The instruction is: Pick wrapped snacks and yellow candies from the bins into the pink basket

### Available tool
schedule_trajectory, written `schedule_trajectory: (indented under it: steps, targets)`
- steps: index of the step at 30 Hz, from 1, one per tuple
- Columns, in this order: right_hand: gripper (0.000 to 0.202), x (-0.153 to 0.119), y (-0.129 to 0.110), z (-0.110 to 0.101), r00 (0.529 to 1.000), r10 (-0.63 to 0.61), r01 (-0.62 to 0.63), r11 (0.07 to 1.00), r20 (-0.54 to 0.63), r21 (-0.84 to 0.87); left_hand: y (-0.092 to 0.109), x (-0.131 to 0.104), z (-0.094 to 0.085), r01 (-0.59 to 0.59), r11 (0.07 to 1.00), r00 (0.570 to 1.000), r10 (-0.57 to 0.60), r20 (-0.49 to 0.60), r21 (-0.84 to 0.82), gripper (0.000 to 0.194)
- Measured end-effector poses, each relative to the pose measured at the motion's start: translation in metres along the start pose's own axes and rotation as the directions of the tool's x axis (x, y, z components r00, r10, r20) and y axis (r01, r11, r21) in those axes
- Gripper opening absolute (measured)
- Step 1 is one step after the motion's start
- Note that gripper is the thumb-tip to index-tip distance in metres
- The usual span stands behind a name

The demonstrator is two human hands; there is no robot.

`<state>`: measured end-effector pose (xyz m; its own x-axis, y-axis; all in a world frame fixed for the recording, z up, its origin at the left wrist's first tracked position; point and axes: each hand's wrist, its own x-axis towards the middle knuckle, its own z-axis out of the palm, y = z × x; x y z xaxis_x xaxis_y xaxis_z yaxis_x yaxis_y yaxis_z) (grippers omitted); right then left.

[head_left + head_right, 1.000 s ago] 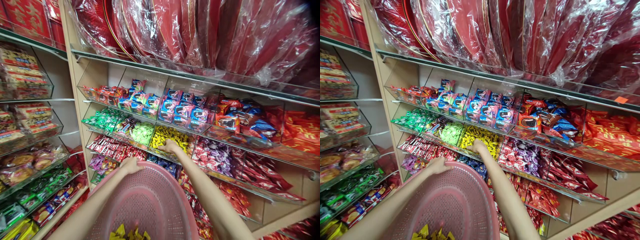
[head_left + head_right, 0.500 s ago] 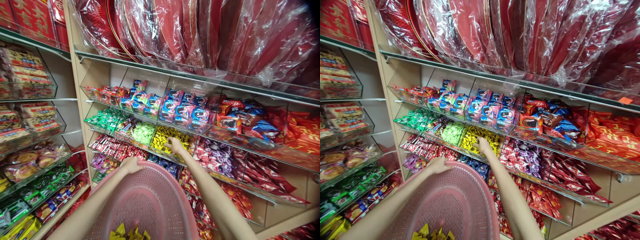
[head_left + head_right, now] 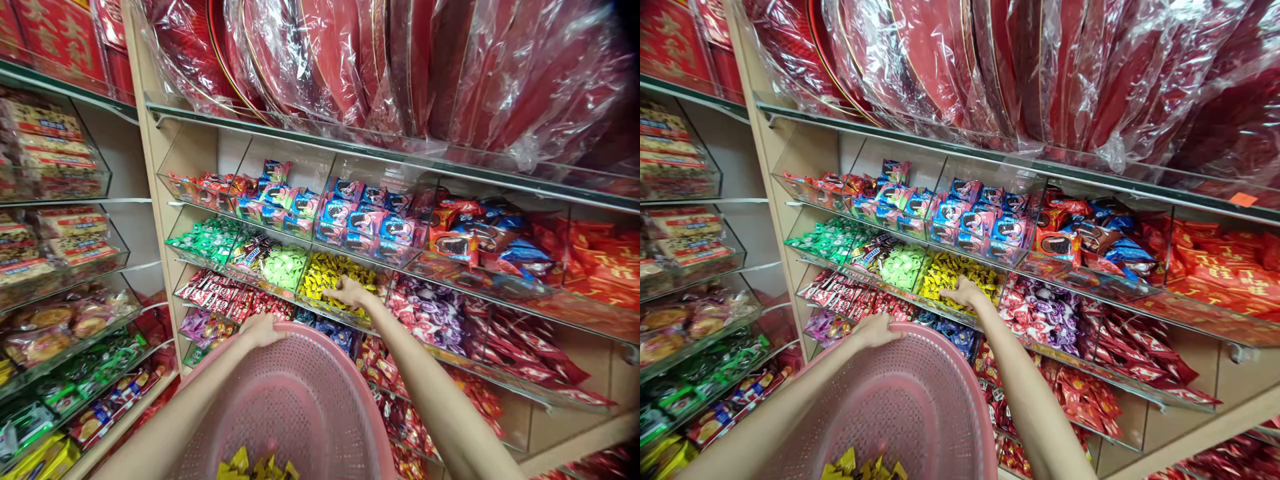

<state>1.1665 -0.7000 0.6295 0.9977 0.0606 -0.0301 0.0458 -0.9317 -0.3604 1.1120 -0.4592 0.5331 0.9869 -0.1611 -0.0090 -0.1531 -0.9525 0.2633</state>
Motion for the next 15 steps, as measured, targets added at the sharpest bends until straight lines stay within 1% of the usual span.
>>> schedule_trajectory:
  steps: [3,4,6,8,10,13,15]
  targets:
    - [0.070,0.002,-0.017,0.008,1.000,0.027,-0.027,0.996,0.000,-0.085,0.001,0.000,-0.001,0.002,1.000,1.000,-0.002,-0.010,0.002,0.052]
    - [0.069,0.003,-0.021,0.010,1.000,0.023,-0.023,0.995,0.000,-0.099,0.001,0.000,-0.001,0.003,1.000,1.000,-0.003,-0.013,0.003,0.052]
    - [0.058,0.004,-0.023,0.014,1.000,-0.008,0.009,0.995,0.008,-0.098,0.000,-0.001,-0.002,0.003,1.000,1.000,-0.003,-0.017,0.005,0.053]
    - [0.042,0.005,-0.018,0.016,0.998,-0.066,0.067,0.996,0.016,-0.060,-0.002,-0.001,-0.002,0.004,1.000,1.000,-0.004,-0.015,0.006,0.053]
    - [0.033,0.005,-0.007,0.017,0.991,-0.135,0.135,0.991,0.003,0.012,-0.004,-0.001,-0.002,0.003,1.000,1.000,-0.003,-0.013,0.007,0.053]
    - [0.030,0.004,0.011,0.018,0.975,-0.212,0.220,0.961,-0.064,0.170,-0.005,0.000,-0.001,-0.003,1.000,1.000,0.003,-0.019,0.012,0.056]
    - [0.034,0.003,0.021,0.019,0.969,-0.214,0.241,0.924,-0.121,0.296,-0.004,0.001,-0.001,-0.008,1.000,1.000,0.008,-0.024,0.015,0.059]
